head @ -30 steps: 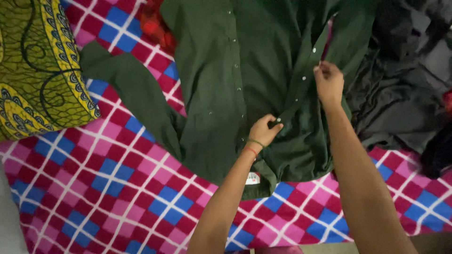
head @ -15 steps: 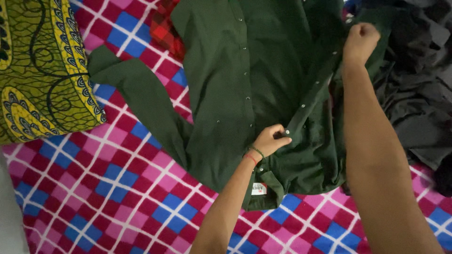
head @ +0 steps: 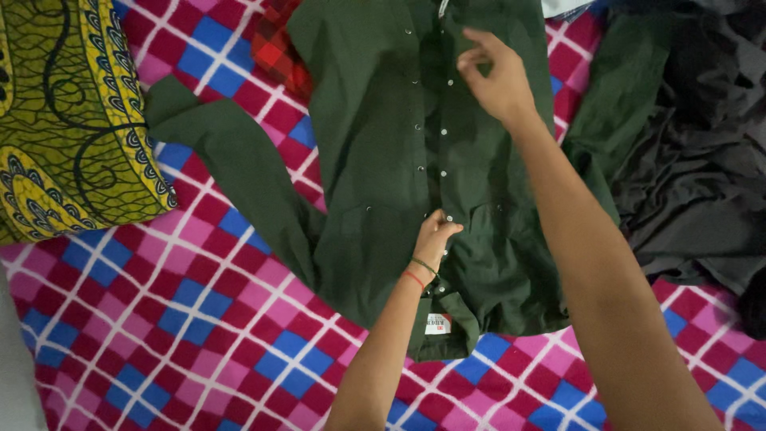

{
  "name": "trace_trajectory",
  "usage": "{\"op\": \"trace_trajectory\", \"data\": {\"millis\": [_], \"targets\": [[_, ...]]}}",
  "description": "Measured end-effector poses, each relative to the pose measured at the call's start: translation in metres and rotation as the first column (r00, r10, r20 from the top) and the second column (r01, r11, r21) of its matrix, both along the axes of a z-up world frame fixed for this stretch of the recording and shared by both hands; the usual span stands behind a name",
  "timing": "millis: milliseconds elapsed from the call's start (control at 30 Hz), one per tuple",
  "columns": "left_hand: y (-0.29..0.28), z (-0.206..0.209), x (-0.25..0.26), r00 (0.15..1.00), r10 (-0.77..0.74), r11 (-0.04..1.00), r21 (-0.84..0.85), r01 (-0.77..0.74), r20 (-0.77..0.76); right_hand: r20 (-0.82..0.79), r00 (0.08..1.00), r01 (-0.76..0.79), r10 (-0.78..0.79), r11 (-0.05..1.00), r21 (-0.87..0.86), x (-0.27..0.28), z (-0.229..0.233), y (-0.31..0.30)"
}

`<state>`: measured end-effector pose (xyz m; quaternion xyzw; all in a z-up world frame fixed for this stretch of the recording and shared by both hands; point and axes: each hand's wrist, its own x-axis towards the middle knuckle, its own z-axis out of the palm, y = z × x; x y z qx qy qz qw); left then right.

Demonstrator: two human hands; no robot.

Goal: The person folds a black top, a pair of cream shorts, and a green shirt, placing the folded items onto a red chair.

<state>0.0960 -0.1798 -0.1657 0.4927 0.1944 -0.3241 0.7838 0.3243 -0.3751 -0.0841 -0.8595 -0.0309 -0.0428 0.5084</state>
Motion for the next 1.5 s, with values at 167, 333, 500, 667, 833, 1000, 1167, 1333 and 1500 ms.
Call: {"op": "trace_trajectory", "data": {"millis": [167, 333, 500, 667, 833, 1000, 1167, 1333, 1500], "targets": [[0.002, 0.001, 0.001, 1.0, -0.014, 0.998, 0.066, 0.012, 0.025, 0.294, 0.843, 0.535, -0.45, 0.753, -0.383, -0.009, -0.083, -0.074], [0.003, 0.004, -0.009, 0.997, -0.037, 0.999, -0.004, 0.037, 0.067, 0.013, 0.754, 0.647, -0.657, 0.738, -0.191, 0.004, -0.107, -0.132], [0.003, -0.01, -0.016, 0.981, -0.058, 0.998, 0.04, 0.052, 0.185, -0.751, 0.475, 0.73, -0.458, 0.681, 0.046, 0.015, -0.024, -0.103], [0.005, -0.001, -0.007, 0.983, -0.069, 0.996, 0.061, 0.059, 0.171, -0.799, 0.522, 0.632, -0.299, 0.764, 0.127, 0.027, 0.0, -0.088], [0.003, 0.016, 0.01, 0.997, -0.078, 0.982, 0.173, 0.074, 0.017, -0.684, 0.69, 0.417, -0.236, 0.902, 0.109, 0.025, -0.002, -0.079], [0.003, -0.002, 0.006, 0.993, -0.117, 0.978, 0.179, 0.11, 0.031, -0.621, 0.779, 0.305, -0.086, 0.918, 0.255, 0.039, -0.016, -0.078], [-0.015, 0.002, 0.019, 0.998, -0.011, 0.999, 0.048, 0.008, 0.067, -0.554, 0.826, 0.234, -0.101, 0.956, 0.175, 0.047, -0.018, -0.071], [-0.015, 0.018, 0.072, 0.985, 0.047, 0.996, 0.073, -0.06, 0.167, -0.567, 0.82, 0.232, -0.075, 0.95, 0.21, 0.05, -0.012, -0.064], [-0.002, 0.01, 0.126, 0.94, -0.059, 0.985, 0.172, 0.001, 0.335, -0.498, 0.855, 0.261, -0.143, 0.949, 0.177, 0.048, -0.02, -0.064]]}}
